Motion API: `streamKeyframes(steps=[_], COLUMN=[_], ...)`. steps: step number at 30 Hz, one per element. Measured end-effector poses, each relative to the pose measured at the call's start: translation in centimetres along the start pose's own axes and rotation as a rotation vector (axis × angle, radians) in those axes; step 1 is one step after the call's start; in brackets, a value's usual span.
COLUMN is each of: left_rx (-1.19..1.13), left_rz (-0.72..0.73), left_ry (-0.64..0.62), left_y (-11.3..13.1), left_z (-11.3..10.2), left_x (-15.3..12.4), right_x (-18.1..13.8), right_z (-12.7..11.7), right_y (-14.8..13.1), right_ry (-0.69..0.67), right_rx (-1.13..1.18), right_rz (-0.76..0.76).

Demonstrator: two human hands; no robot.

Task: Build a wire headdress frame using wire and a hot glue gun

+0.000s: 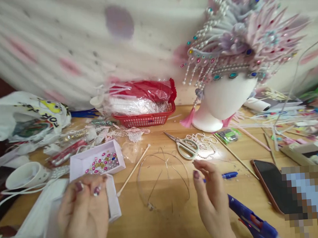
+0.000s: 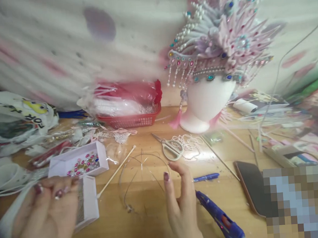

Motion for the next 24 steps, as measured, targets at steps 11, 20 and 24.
streamKeyframes(steps=[11,20,24], left_rx=[0.054,0.067,0.055], left_rz=[0.061,0.079,0.051], left_ry=[0.060,0.065,0.070], left_y=[3.1,5.0,4.9], left_z=[-3.7,-4.2,-4.7], left_x=[4.3,7.6,8.0], right_x=[3.7,6.4,7.6], right_z=[6.8,0.5,-1.0], right_y=[-3.5,-3.0,-2.0], right_ry=[-0.330,-0.142,-0.029], right_rx=[0.041,0.710,1.108], right_rz=[0.117,0.190,0.216])
Point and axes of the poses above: each hand's wrist, its own x-axis towards the middle knuckle, its own z-axis out of the palm, y = z × x, the point moved 8 cm from there along x, towards the middle knuckle, and after that the axes turned 4 degrees about z, right-handed, at the moved point
